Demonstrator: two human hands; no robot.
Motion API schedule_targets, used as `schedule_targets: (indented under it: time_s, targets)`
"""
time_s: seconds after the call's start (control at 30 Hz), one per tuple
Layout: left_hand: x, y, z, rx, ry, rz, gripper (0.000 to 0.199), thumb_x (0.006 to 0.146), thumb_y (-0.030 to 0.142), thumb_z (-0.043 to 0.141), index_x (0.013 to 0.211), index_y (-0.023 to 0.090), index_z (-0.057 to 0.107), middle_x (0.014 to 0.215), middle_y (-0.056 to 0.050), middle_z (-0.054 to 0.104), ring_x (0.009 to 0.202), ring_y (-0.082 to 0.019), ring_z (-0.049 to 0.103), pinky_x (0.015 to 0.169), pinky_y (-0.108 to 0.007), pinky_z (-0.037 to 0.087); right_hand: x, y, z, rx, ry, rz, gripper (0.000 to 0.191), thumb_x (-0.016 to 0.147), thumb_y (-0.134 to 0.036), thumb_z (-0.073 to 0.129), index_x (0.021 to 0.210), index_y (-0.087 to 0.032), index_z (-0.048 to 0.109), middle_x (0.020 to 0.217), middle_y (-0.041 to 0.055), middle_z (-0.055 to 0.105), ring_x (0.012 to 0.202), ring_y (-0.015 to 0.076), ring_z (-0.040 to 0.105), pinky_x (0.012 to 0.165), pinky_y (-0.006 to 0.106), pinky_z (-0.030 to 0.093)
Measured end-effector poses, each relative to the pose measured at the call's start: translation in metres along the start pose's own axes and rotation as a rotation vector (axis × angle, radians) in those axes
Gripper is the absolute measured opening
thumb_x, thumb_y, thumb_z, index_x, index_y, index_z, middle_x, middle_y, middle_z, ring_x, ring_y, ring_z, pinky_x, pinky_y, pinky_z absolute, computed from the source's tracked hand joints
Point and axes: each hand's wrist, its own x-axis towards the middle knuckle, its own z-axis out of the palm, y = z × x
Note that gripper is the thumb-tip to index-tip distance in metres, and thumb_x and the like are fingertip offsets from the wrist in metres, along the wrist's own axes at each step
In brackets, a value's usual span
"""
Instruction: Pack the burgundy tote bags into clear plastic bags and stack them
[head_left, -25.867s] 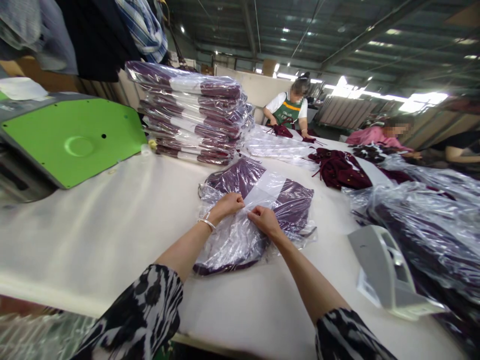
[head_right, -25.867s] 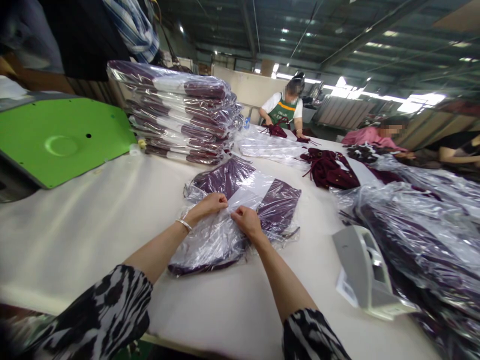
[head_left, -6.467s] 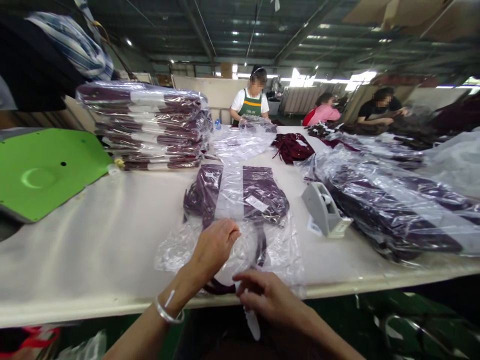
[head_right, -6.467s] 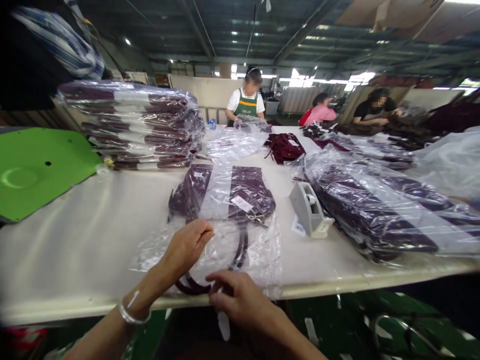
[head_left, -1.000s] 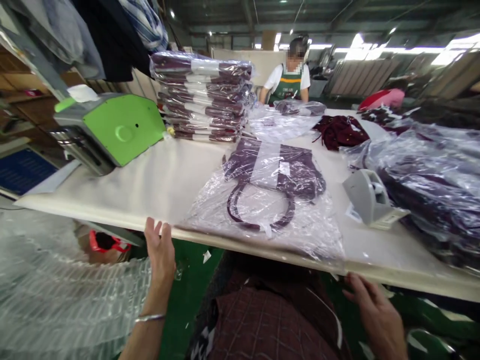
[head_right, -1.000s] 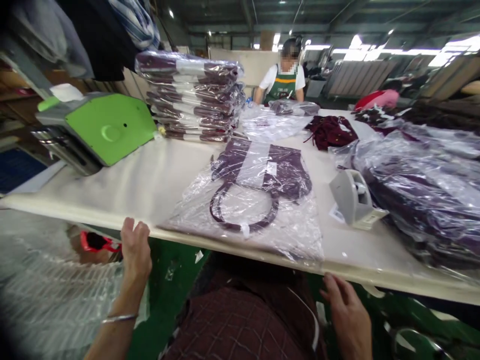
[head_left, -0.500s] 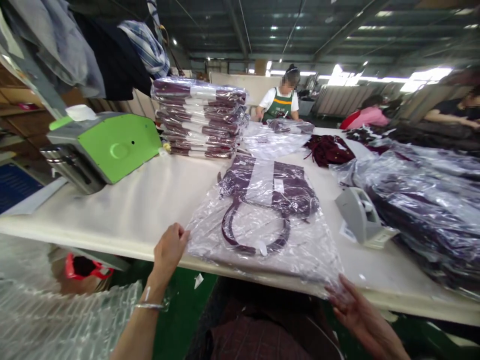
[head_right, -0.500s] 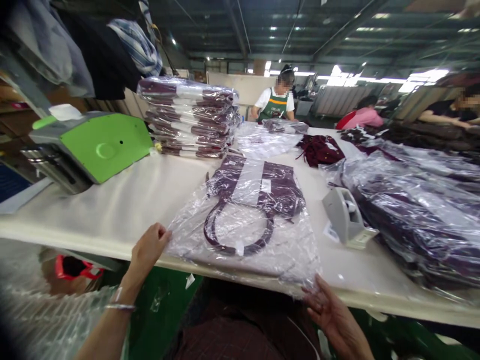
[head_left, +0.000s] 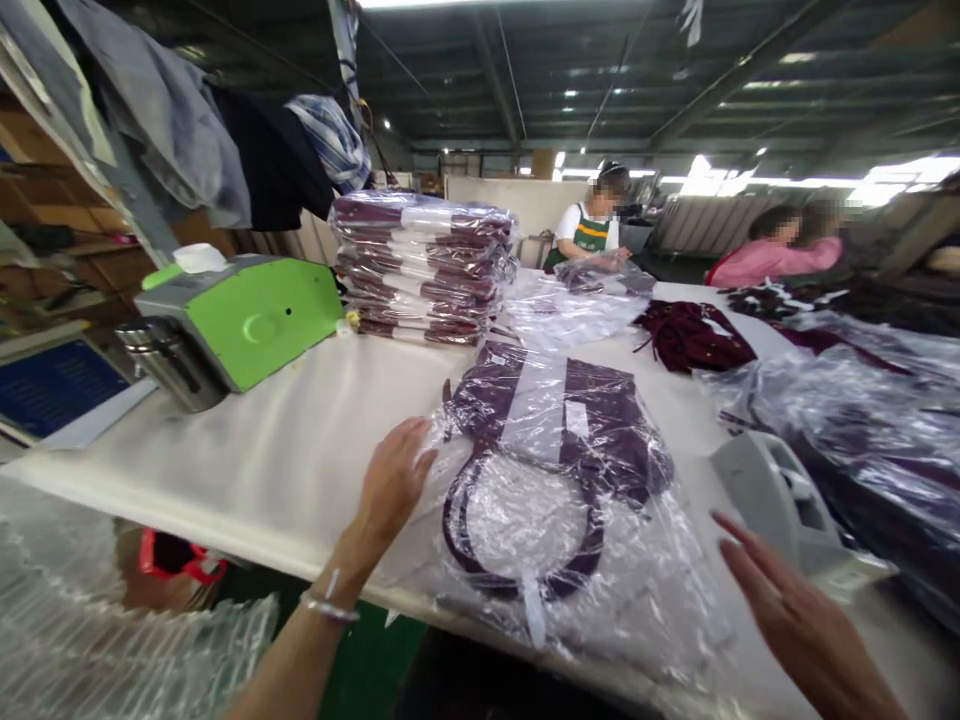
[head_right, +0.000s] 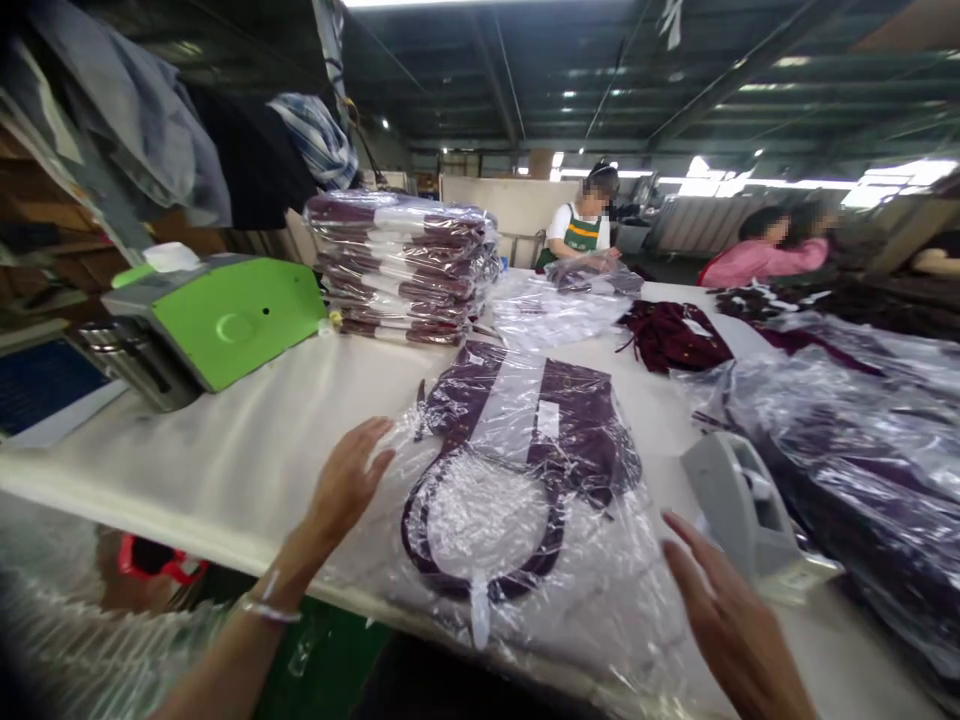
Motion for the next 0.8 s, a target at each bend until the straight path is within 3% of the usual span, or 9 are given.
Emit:
schedule_targets:
  time_s: [0.07, 0.17, 0.27, 0.33, 0.47, 0.53, 0.67, 0.73, 0.8]
  targets:
    - [0.041, 0.03, 0.037, -0.034, -0.119, 0.155, 0.046, 0.101, 0.038, 0.047, 0.142, 0.019, 0.052, 0.153, -0.013, 0.051, 0.147, -0.028, 0.04, 0.122, -0.049, 0.032, 0.046, -0.043, 0.039, -0.035, -0.046, -0.263, 0.065, 0.097, -0.057, 0.035, 0.143, -0.017, 0.056, 0.153, 0.0134, 0.05, 0.144, 0.0319, 0.044, 0.119, 0.055, 0.034]
    - [0.07, 0.045, 0.084, -0.012, -0.304, 0.126, 0.041, 0.099, 0.034, 0.051, 0.137, 0.02, 0.058, 0.152, -0.012, 0.052, 0.147, -0.03, 0.04, 0.121, -0.058, 0.031, 0.096, -0.076, 0.103, -0.187, -0.096, -0.448, 0.062, 0.101, -0.048, 0.031, 0.15, -0.013, 0.047, 0.16, 0.0154, 0.04, 0.152, 0.0291, 0.03, 0.123, 0.056, 0.023]
    - [0.074, 0.025, 0.109, -0.024, -0.342, 0.032, 0.029, 0.097, 0.024, 0.051, 0.118, 0.024, 0.07, 0.14, -0.007, 0.063, 0.139, -0.029, 0.05, 0.115, -0.055, 0.041, 0.115, -0.061, 0.149, -0.334, -0.188, -0.442, 0.06, 0.101, -0.048, 0.033, 0.147, -0.013, 0.05, 0.156, 0.0166, 0.046, 0.149, 0.0302, 0.035, 0.121, 0.057, 0.026]
    - [0.075, 0.009, 0.113, -0.043, -0.299, -0.042, 0.028, 0.097, 0.024, 0.049, 0.112, 0.024, 0.072, 0.134, -0.008, 0.067, 0.131, -0.026, 0.057, 0.111, -0.049, 0.047, 0.115, -0.039, 0.166, -0.376, -0.222, -0.445, 0.062, 0.101, -0.05, 0.034, 0.148, -0.012, 0.049, 0.155, 0.0167, 0.046, 0.148, 0.0296, 0.036, 0.121, 0.056, 0.026]
    - [0.077, -0.005, 0.091, -0.146, -0.223, -0.197, 0.028, 0.097, 0.03, 0.051, 0.114, 0.022, 0.072, 0.132, -0.01, 0.067, 0.125, -0.025, 0.06, 0.11, -0.044, 0.048, 0.11, -0.016, 0.172, -0.383, -0.214, -0.474, 0.064, 0.101, -0.051, 0.035, 0.152, -0.013, 0.044, 0.158, 0.0161, 0.042, 0.15, 0.0278, 0.034, 0.122, 0.055, 0.023]
    - [0.064, -0.006, 0.067, -0.328, -0.315, -0.166, 0.03, 0.096, 0.035, 0.056, 0.119, 0.023, 0.07, 0.132, -0.009, 0.067, 0.125, -0.025, 0.061, 0.111, -0.043, 0.047, 0.11, -0.016, 0.17, -0.386, -0.234, -0.465, 0.065, 0.101, -0.051, 0.034, 0.153, -0.013, 0.043, 0.159, 0.0153, 0.041, 0.15, 0.0275, 0.034, 0.123, 0.054, 0.023]
    - [-0.002, -0.015, 0.015, -0.511, -0.68, 0.052, 0.058, 0.086, 0.048, 0.073, 0.14, 0.035, 0.058, 0.147, -0.006, 0.058, 0.133, -0.027, 0.056, 0.114, -0.043, 0.044, 0.109, -0.019, 0.169, -0.389, -0.227, -0.453, 0.068, 0.1, -0.053, 0.033, 0.152, -0.01, 0.043, 0.16, 0.0157, 0.039, 0.15, 0.0283, 0.033, 0.123, 0.054, 0.023]
    - [-0.04, -0.022, -0.002, -0.43, -0.663, 0.069, 0.063, 0.084, 0.05, 0.075, 0.142, 0.037, 0.056, 0.151, -0.007, 0.054, 0.137, -0.03, 0.052, 0.116, -0.047, 0.041, 0.108, -0.017, 0.17, -0.376, -0.217, -0.457, 0.067, 0.099, -0.052, 0.034, 0.151, -0.01, 0.043, 0.16, 0.0162, 0.039, 0.15, 0.0288, 0.033, 0.123, 0.054, 0.023]
    - [-0.067, -0.029, -0.008, -0.348, -0.564, 0.026, 0.042, 0.089, 0.047, 0.069, 0.128, 0.034, 0.067, 0.144, -0.008, 0.06, 0.134, -0.028, 0.055, 0.115, -0.045, 0.043, 0.111, -0.014, 0.171, -0.349, -0.229, -0.45, 0.068, 0.099, -0.052, 0.034, 0.151, -0.009, 0.043, 0.159, 0.0171, 0.04, 0.15, 0.0297, 0.033, 0.122, 0.056, 0.023]
